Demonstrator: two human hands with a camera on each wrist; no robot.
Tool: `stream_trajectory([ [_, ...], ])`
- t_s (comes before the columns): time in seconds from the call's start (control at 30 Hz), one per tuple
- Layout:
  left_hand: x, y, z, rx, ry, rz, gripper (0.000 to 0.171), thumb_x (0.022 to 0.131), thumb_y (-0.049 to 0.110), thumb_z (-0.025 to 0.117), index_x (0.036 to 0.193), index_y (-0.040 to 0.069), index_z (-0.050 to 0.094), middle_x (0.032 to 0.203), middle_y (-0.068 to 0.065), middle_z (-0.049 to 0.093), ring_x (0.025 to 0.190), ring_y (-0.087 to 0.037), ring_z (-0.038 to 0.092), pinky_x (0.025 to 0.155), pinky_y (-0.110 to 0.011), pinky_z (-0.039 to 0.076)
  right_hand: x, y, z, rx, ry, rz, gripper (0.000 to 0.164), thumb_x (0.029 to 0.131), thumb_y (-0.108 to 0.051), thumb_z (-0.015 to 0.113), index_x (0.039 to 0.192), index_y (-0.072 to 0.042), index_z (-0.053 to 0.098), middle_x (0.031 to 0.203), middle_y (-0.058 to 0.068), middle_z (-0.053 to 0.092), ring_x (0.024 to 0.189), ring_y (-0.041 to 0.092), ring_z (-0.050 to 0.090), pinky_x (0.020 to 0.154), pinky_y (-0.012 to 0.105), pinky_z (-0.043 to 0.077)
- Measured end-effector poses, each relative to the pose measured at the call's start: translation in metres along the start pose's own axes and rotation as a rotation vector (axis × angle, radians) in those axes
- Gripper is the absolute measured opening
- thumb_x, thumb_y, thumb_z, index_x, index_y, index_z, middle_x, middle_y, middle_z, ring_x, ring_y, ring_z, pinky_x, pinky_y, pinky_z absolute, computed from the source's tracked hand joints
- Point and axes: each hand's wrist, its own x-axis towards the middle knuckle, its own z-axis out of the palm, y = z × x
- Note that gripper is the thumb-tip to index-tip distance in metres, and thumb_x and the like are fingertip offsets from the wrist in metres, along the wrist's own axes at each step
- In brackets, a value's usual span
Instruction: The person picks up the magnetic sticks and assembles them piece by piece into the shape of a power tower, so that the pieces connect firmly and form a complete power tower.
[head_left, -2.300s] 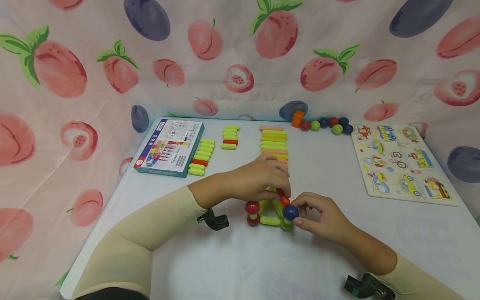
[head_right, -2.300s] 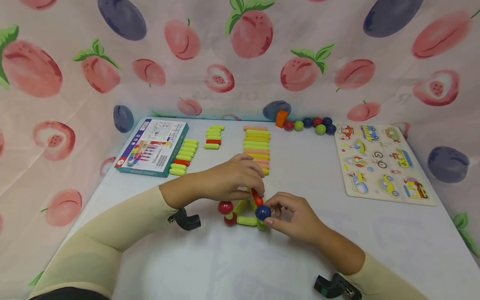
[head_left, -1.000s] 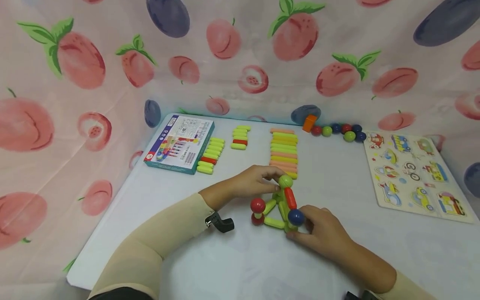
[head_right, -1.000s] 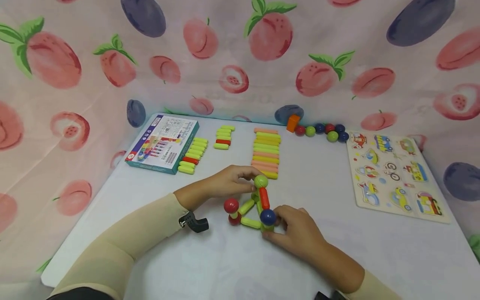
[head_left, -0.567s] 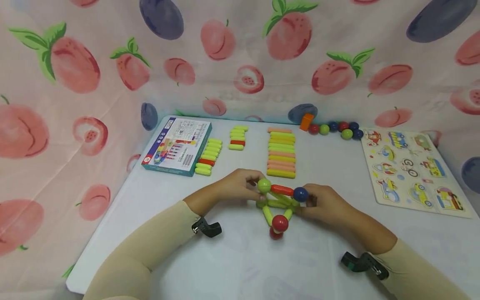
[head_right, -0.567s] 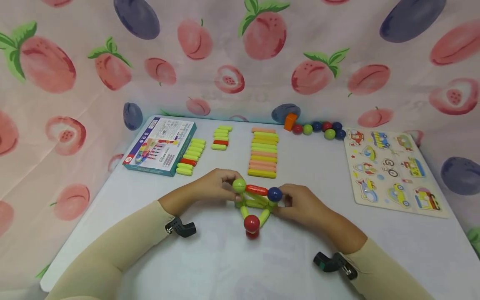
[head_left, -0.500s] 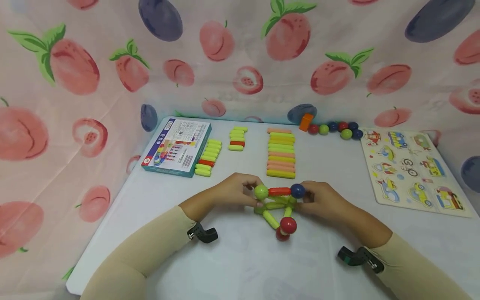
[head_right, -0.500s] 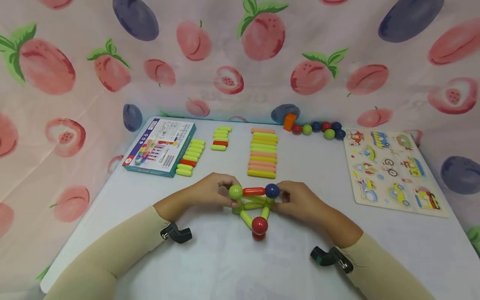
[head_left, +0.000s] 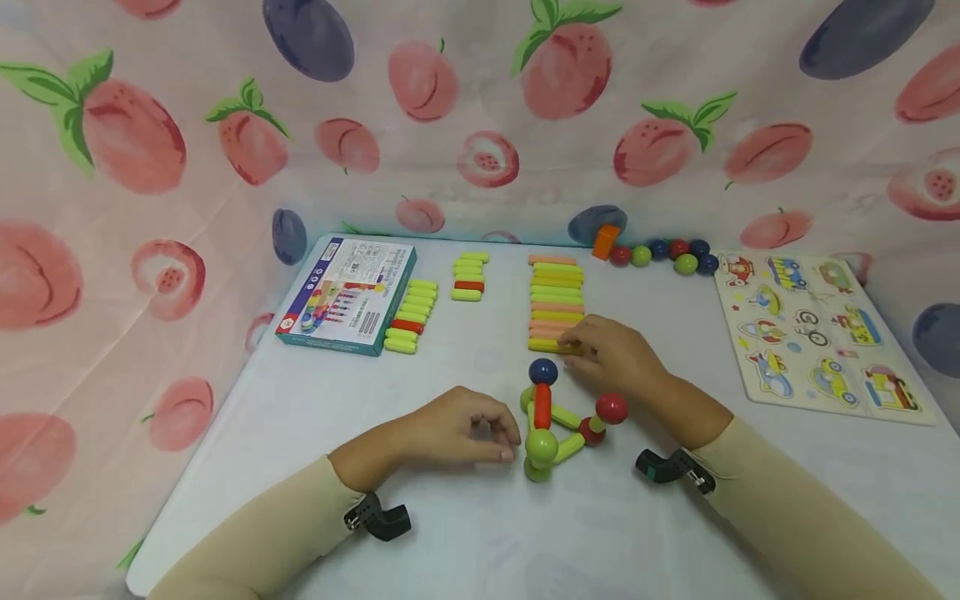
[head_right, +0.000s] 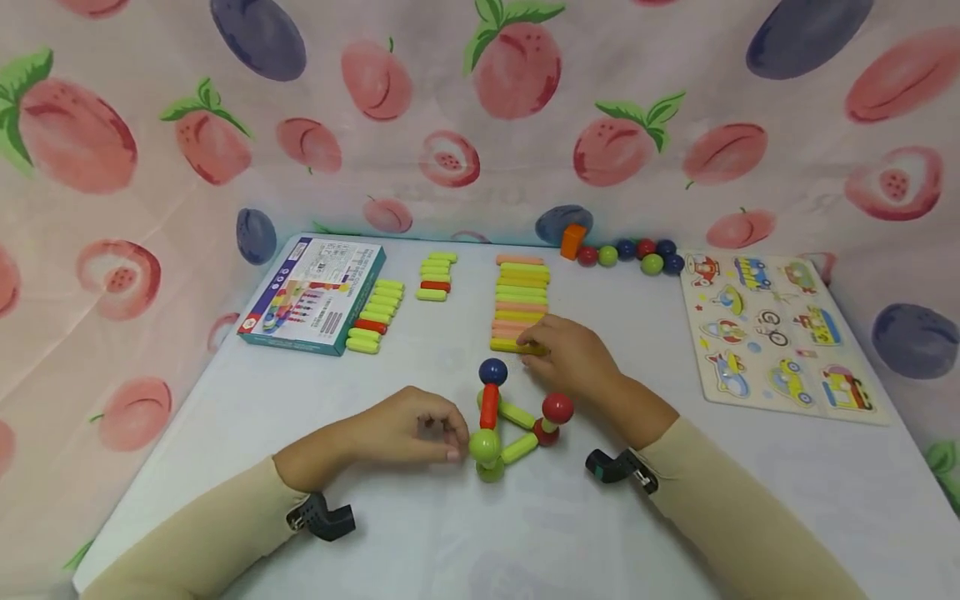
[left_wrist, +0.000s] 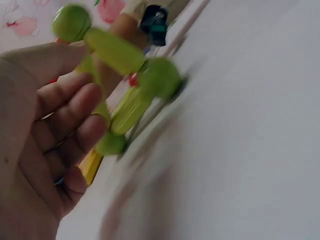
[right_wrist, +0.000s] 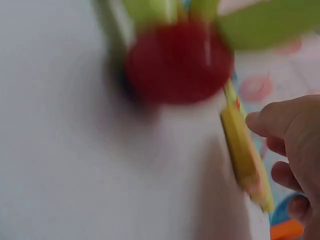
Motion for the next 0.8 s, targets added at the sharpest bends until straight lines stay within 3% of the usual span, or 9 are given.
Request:
stream_trajectory([
  [0.1,0.007,-0.004,-0.013,-0.005,0.134,-0.037,0.008,0.103,0.017,0.073,0.109,0.013,0.076,0.096,0.01,0.072,0.089,-0.011,0.062,0.077,-0.029,0.051,0.002,0.009,-0.002,-0.135,-0.004,-0.018,0.031,0.094,-0.022,0.085,0.123,-0.014,0.079,0.108,0.002,0.069,0.098,0.022,0.064,0.09,0.041,0.058],
  [0.23,0.02,-0.001,-0.024,-0.005,0.275,-0.043,0.02,0.108,0.021,0.066,0.119,0.007,0.074,0.104,0.008,0.071,0.096,-0.014,0.061,0.08,-0.031,0.05,0.003,0.012,-0.004,-0.16,-0.039,-0.042,0.027,0.093,-0.025,0.086,0.116,-0.012,0.08,0.108,0.003,0.07,0.101,0.024,0.067,0.093,0.044,0.058],
  [0.4,0.039,0.01,-0.024,0.024,0.283,0.033,0.03,0.108,0.022,0.065,0.136,0.013,0.068,0.122,0.005,0.069,0.105,-0.013,0.061,0.084,-0.034,0.05,0.002,0.009,-0.01,-0.151,-0.075,0.014,0.03,0.091,-0.025,0.088,0.115,-0.011,0.077,0.103,0.002,0.073,0.097,0.023,0.068,0.09,0.046,0.059],
  [0.57,0.052,0.019,-0.017,0.022,0.234,0.059,0.036,0.108,0.023,0.065,0.143,0.015,0.065,0.129,0.003,0.067,0.105,-0.012,0.062,0.084,-0.033,0.053,-0.007,0.01,-0.022,-0.179,-0.245,0.04,0.03,0.09,-0.026,0.088,0.116,-0.013,0.079,0.094,-0.004,0.071,0.087,0.018,0.065,0.084,0.042,0.059],
  [0.67,0.054,0.022,-0.014,0.013,0.232,0.025,0.032,0.108,0.022,0.066,0.138,0.013,0.069,0.127,0.005,0.068,0.104,-0.012,0.061,0.084,-0.032,0.056,-0.015,0.014,-0.031,-0.05,-0.319,0.019,0.017,0.09,-0.021,0.085,0.105,-0.015,0.078,0.087,-0.007,0.068,0.081,0.017,0.061,0.078,0.038,0.056],
  [0.8,0.053,0.023,-0.016,0.017,0.246,0.001,0.028,0.107,0.02,0.067,0.133,0.01,0.07,0.123,0.005,0.069,0.103,-0.014,0.061,0.086,-0.031,0.054,-0.02,0.019,-0.036,0.378,-0.39,0.037,0.015,0.096,-0.019,0.078,0.109,-0.012,0.074,0.092,-0.001,0.069,0.087,0.022,0.061,0.08,0.034,0.054],
])
